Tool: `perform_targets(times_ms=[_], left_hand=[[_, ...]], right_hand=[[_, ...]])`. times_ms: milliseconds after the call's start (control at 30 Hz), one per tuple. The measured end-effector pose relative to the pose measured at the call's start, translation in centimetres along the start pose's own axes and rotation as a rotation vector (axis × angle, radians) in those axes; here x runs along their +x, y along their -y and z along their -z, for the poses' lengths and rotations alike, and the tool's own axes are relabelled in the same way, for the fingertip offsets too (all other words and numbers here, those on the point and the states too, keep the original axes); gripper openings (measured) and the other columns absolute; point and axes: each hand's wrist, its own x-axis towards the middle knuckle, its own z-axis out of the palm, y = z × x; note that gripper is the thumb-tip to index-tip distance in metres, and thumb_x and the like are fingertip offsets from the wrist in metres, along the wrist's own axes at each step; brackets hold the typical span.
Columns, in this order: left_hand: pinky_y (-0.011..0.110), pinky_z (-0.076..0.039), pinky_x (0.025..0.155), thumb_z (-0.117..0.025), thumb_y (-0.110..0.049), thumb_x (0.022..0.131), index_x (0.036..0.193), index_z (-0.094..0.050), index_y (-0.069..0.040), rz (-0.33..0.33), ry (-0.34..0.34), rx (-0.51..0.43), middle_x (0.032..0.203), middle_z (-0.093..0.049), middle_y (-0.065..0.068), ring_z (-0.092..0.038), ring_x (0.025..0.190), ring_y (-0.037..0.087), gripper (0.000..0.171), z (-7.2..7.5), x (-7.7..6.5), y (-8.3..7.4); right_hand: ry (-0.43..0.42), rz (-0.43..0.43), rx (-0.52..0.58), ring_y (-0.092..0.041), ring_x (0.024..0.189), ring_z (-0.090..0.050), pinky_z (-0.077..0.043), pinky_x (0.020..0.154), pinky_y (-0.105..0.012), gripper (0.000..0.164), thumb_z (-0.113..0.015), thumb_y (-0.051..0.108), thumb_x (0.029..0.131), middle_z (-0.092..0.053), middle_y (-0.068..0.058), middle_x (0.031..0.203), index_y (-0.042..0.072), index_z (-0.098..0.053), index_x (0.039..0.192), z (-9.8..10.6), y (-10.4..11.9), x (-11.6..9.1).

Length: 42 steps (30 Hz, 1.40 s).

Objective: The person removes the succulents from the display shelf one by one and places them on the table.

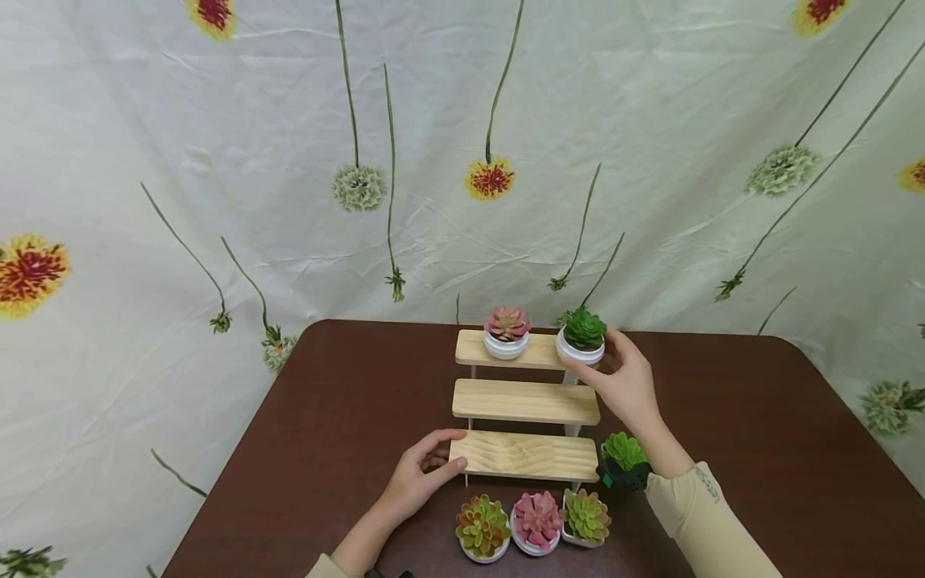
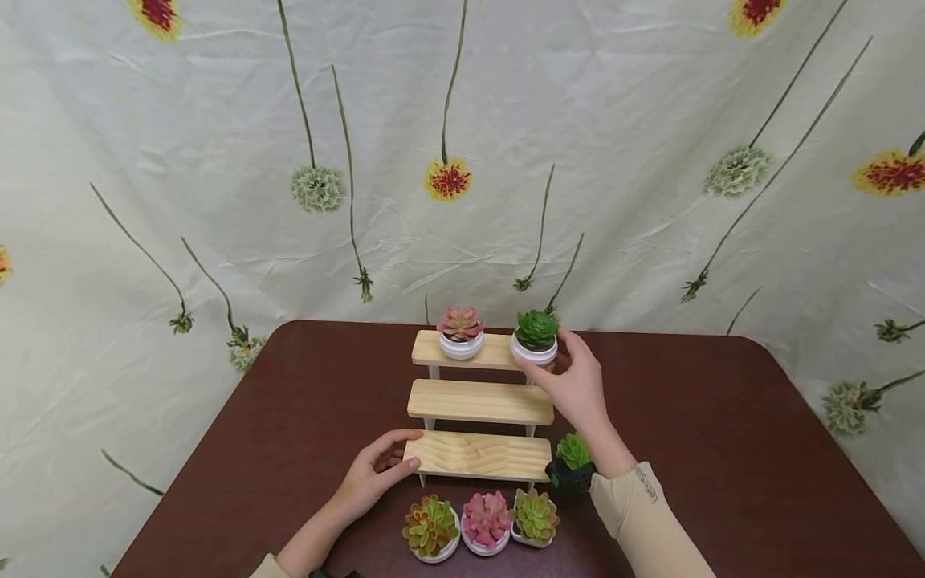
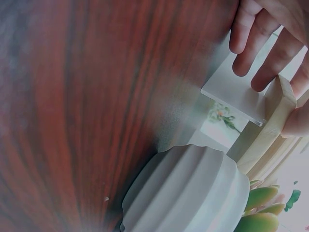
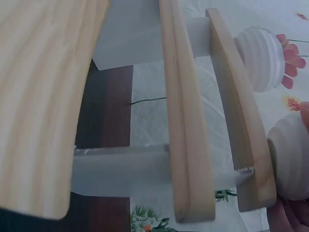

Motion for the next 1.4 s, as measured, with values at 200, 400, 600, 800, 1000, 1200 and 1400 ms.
perform_targets(times_ms=[200, 400, 600, 800, 1000, 1200, 1400], left_hand=[[0.032, -0.050, 0.077, -0.066, -0.008, 0.088, 0.122, -0.059, -0.001, -0.010, -0.006, 0.001, 0.117, -0.060, 0.013, -0.061, 0.092, 0.017, 0.035, 0.0, 0.0, 0.1], [0.032, -0.050, 0.078, -0.066, -0.008, 0.088, 0.122, -0.059, -0.002, -0.010, -0.006, 0.007, 0.119, -0.060, 0.013, -0.061, 0.092, 0.018, 0.035, 0.0, 0.0, 0.1], [0.033, -0.050, 0.078, -0.066, -0.008, 0.088, 0.122, -0.059, -0.002, -0.012, -0.010, 0.010, 0.118, -0.060, 0.013, -0.061, 0.093, 0.018, 0.035, -0.1, 0.0, 0.2], [0.032, -0.050, 0.078, -0.066, -0.008, 0.088, 0.122, -0.059, -0.002, -0.009, -0.010, 0.010, 0.118, -0.060, 0.013, -0.061, 0.093, 0.017, 0.036, 0.0, 0.0, 0.2], [0.032, -0.050, 0.078, -0.066, -0.008, 0.088, 0.122, -0.059, -0.002, -0.007, -0.013, 0.010, 0.118, -0.060, 0.013, -0.061, 0.093, 0.018, 0.035, -0.1, 0.0, 0.2], [0.032, -0.050, 0.078, -0.066, -0.008, 0.087, 0.122, -0.059, -0.002, -0.003, -0.013, 0.011, 0.116, -0.061, 0.013, -0.061, 0.092, 0.019, 0.036, -0.1, 0.0, 0.2], [0.032, -0.050, 0.078, -0.066, -0.008, 0.087, 0.122, -0.059, -0.002, -0.001, -0.010, 0.008, 0.114, -0.061, 0.013, -0.061, 0.091, 0.019, 0.036, -0.1, 0.0, 0.1]], right_hand=[[-0.086, 0.063, -0.007, -0.027, 0.110, -0.057, -0.048, 0.088, -0.030, 0.066, -0.079, 0.031, 0.076, -0.056, -0.012, 0.122, 0.011, -0.051, 0.133, 0.7, -2.9, -1.2], [-0.136, 0.083, 0.069, -0.024, 0.110, -0.057, -0.047, 0.087, -0.025, 0.070, -0.084, 0.022, 0.072, -0.057, -0.011, 0.123, 0.014, -0.052, 0.133, 1.7, -7.1, -1.7], [-0.187, 0.074, -0.025, -0.012, 0.110, -0.056, -0.045, 0.086, -0.016, 0.077, -0.086, 0.031, 0.067, -0.057, 0.003, 0.124, 0.030, -0.049, 0.135, 2.2, -13.2, -2.0], [-0.225, 0.004, -0.089, -0.007, 0.107, -0.057, -0.044, 0.082, -0.011, 0.076, -0.086, 0.038, 0.065, -0.057, 0.011, 0.122, 0.039, -0.050, 0.132, 2.7, -15.2, -3.3], [-0.246, -0.055, -0.090, -0.007, 0.104, -0.058, -0.045, 0.078, -0.010, 0.074, -0.084, 0.042, 0.066, -0.057, 0.010, 0.120, 0.038, -0.050, 0.131, 3.1, -14.7, -4.8], [-0.240, -0.081, -0.053, -0.007, 0.104, -0.058, -0.046, 0.075, -0.011, 0.073, -0.083, 0.042, 0.068, -0.056, 0.007, 0.121, 0.033, -0.050, 0.132, 3.4, -14.0, -5.8], [-0.250, -0.139, -0.054, -0.010, 0.104, -0.059, -0.047, 0.073, -0.011, 0.073, -0.083, 0.040, 0.069, -0.057, 0.003, 0.122, 0.028, -0.050, 0.133, 3.6, -13.5, -6.7]])
